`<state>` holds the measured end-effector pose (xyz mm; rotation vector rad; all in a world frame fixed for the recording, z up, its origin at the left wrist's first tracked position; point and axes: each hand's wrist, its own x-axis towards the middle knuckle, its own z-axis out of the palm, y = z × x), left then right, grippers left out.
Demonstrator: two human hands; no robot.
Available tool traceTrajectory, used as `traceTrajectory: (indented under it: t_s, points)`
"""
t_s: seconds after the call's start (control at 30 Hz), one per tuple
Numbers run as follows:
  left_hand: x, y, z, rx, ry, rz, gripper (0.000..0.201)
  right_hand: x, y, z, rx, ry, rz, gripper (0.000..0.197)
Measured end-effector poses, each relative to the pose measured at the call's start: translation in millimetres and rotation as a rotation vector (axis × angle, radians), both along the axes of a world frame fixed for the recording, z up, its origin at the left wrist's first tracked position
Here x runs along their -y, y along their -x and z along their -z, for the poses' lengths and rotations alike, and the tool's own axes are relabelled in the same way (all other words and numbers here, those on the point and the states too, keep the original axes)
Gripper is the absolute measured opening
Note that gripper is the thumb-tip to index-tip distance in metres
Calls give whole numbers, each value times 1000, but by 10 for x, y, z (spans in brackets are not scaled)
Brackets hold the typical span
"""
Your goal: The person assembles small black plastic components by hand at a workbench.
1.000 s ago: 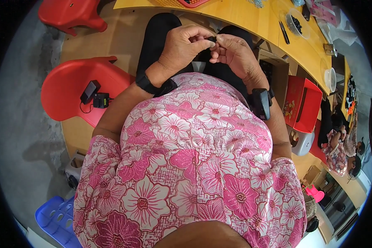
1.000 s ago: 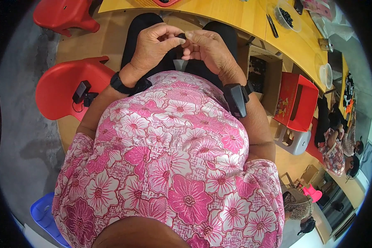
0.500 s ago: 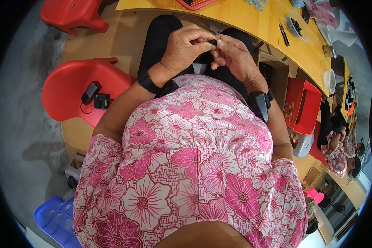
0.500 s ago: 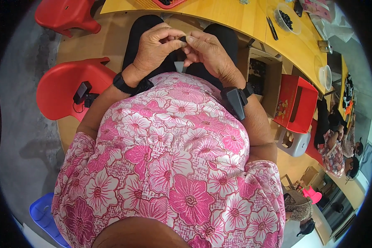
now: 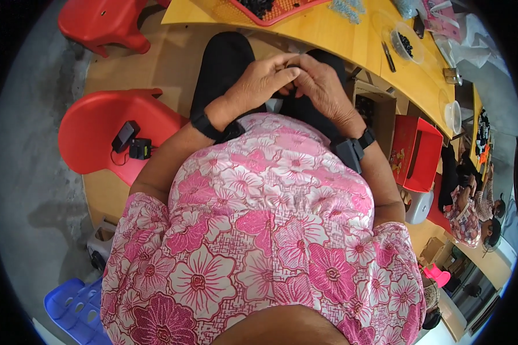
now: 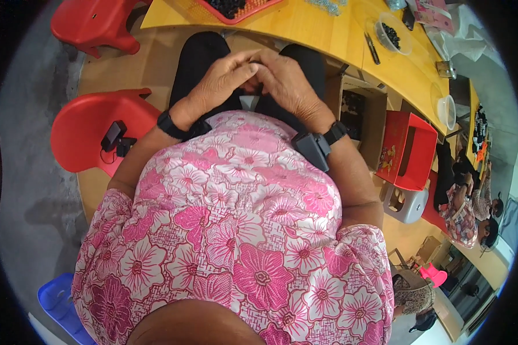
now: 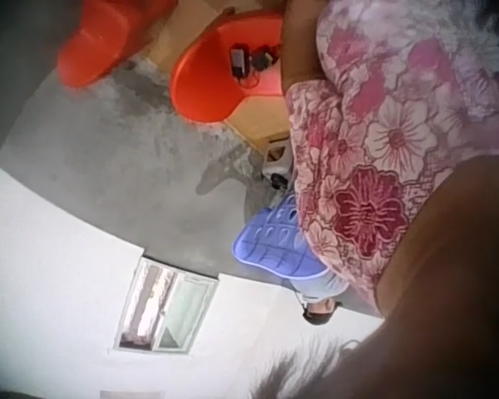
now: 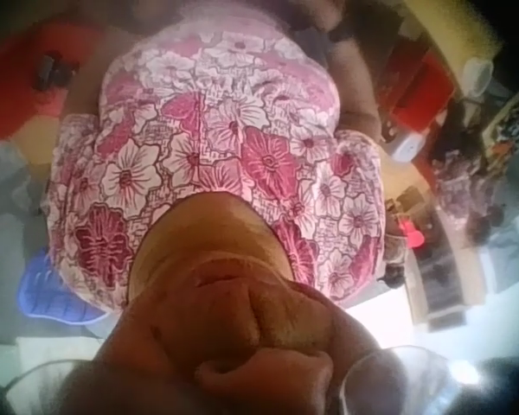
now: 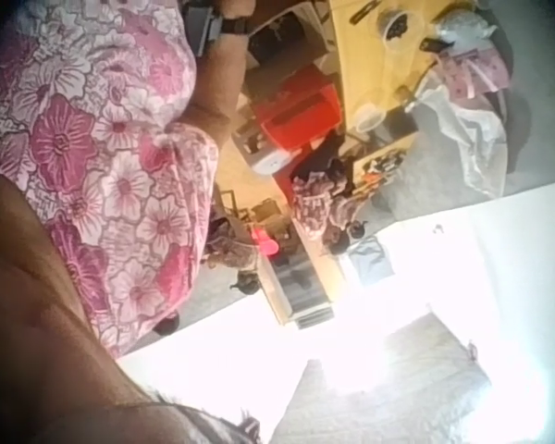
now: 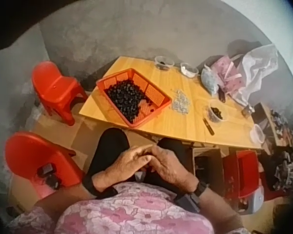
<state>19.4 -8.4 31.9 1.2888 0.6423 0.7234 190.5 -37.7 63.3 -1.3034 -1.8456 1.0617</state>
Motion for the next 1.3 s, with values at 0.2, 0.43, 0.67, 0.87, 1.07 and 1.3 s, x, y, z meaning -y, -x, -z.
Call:
traceTrajectory:
  t_s: [0.2, 0.43, 0.67, 0.87, 1.07, 1.3]
  points:
    - [54, 27, 48, -59, -14, 66, 43, -10, 31, 99, 55, -14, -23, 17]
    - [84, -15, 50, -83, -81, -5, 39, 1, 78, 169, 72, -75, 18, 13]
    - [123, -30, 47, -146, -109, -95, 32, 3, 113, 228, 112, -104, 54, 18]
    - [111, -38, 134, -109, -64, -92, 37, 6, 151, 290, 144, -119, 87, 20]
    - [87, -67, 173, -195, -166, -191, 29, -35, 125, 443, 38, -130, 88, 23]
    - [-13, -98, 53, -45, -169, -186, 32, -46, -140, 141, -766, 489, 114, 27]
